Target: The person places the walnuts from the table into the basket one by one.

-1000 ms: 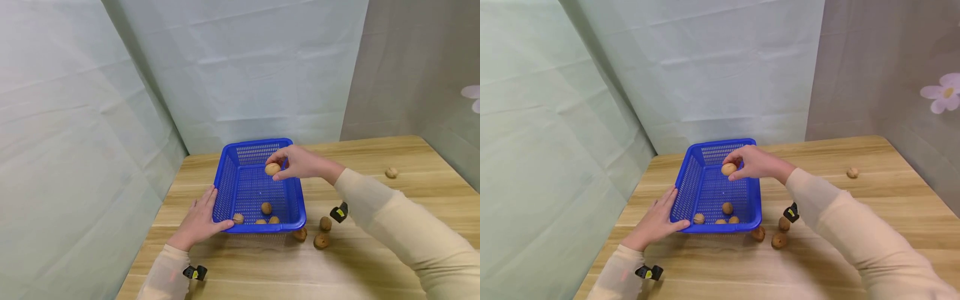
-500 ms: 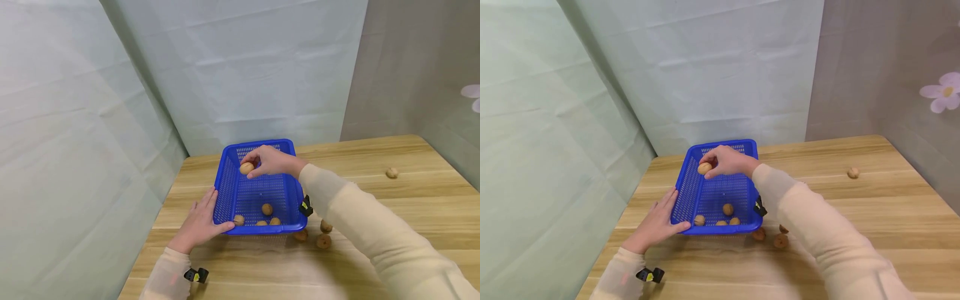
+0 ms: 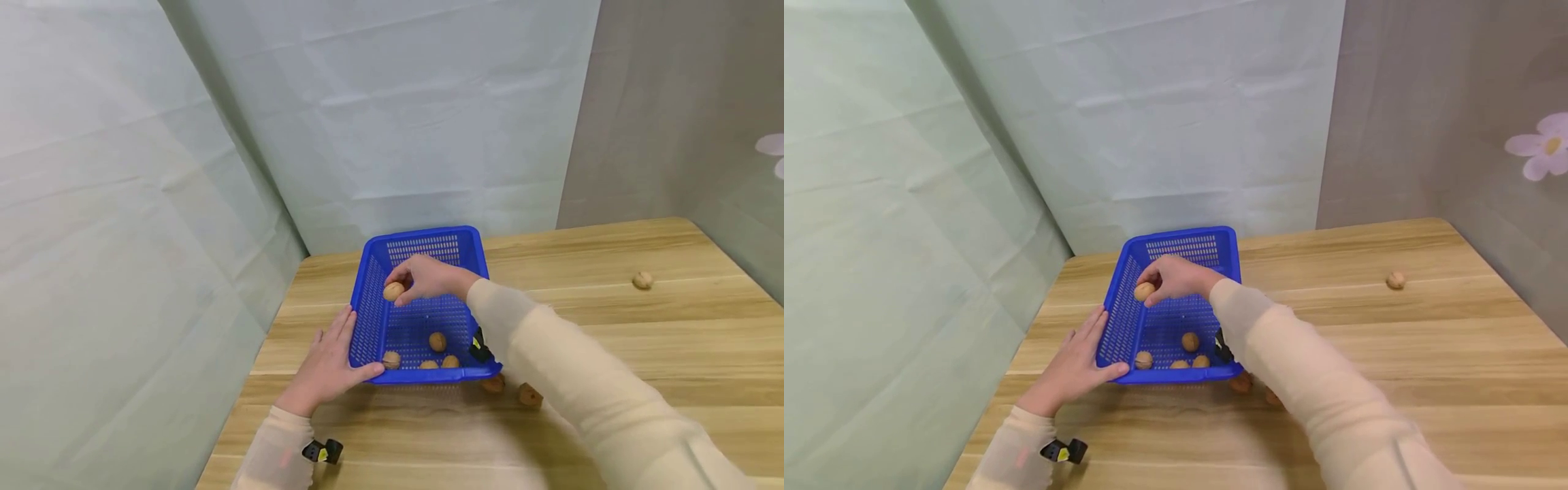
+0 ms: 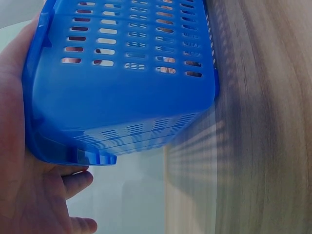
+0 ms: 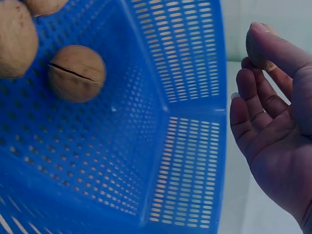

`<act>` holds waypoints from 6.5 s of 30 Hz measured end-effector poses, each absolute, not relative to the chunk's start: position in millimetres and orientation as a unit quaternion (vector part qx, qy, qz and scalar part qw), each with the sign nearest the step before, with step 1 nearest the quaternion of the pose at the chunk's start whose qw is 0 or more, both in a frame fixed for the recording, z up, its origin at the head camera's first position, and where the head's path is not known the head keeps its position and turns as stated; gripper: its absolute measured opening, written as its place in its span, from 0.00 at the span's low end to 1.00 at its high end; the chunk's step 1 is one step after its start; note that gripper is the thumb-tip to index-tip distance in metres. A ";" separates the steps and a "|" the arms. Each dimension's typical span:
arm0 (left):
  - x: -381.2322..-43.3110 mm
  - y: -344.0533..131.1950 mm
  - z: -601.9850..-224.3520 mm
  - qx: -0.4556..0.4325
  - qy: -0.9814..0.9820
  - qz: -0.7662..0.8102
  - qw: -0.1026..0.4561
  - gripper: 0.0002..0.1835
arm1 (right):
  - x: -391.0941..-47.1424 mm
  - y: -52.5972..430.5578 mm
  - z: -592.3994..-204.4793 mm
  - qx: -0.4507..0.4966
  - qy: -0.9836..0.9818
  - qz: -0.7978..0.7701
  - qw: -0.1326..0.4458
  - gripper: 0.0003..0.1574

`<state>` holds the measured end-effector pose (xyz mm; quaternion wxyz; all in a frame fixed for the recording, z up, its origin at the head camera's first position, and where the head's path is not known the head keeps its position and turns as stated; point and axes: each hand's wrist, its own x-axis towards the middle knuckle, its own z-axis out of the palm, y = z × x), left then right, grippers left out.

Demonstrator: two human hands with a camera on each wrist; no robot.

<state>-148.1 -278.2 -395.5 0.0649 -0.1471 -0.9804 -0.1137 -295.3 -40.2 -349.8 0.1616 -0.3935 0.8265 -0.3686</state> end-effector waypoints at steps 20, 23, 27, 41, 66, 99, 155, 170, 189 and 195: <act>-146.3 -277.9 -393.7 -0.151 -0.979 -0.124 0.063 0.59 | -296.7 -44.7 -372.8 -0.377 0.837 -0.354 0.177 0.25; -146.3 -278.0 -393.6 -0.153 -0.978 -0.126 0.065 0.59 | -297.0 -45.3 -372.9 -0.376 0.839 -0.354 0.173 0.25; -146.6 -277.6 -393.8 -0.154 -0.978 -0.123 0.064 0.59 | -296.1 -44.9 -369.7 -0.367 0.839 -0.361 0.176 0.29; -150.7 -277.4 -392.5 -0.154 -0.977 -0.132 0.067 0.59 | -276.4 -5.3 -305.1 -0.411 0.832 -0.342 0.148 0.32; -151.2 -283.2 -392.0 -0.150 -0.977 -0.135 0.063 0.60 | -219.2 169.0 -408.4 -0.366 0.831 -0.393 0.147 0.25; -149.7 -284.1 -395.2 -0.154 -0.977 -0.126 0.071 0.58 | -208.3 175.5 -446.4 -0.399 0.809 -0.388 0.191 0.29; -146.3 -280.4 -390.6 -0.146 -0.980 -0.120 0.065 0.59 | -247.4 106.1 -318.2 -0.352 0.842 -0.408 0.036 0.20; -144.1 -277.0 -390.4 -0.141 -0.980 -0.124 0.065 0.60 | -265.4 31.3 -296.5 -0.417 0.810 -0.409 0.049 0.22; -139.6 -275.8 -390.7 -0.142 -0.979 -0.130 0.059 0.60 | -294.3 -27.6 -331.0 -0.379 0.822 -0.409 0.118 0.25; -138.9 -276.2 -391.1 -0.138 -0.980 -0.128 0.056 0.60 | -297.5 -32.6 -344.3 -0.380 0.818 -0.412 0.132 0.24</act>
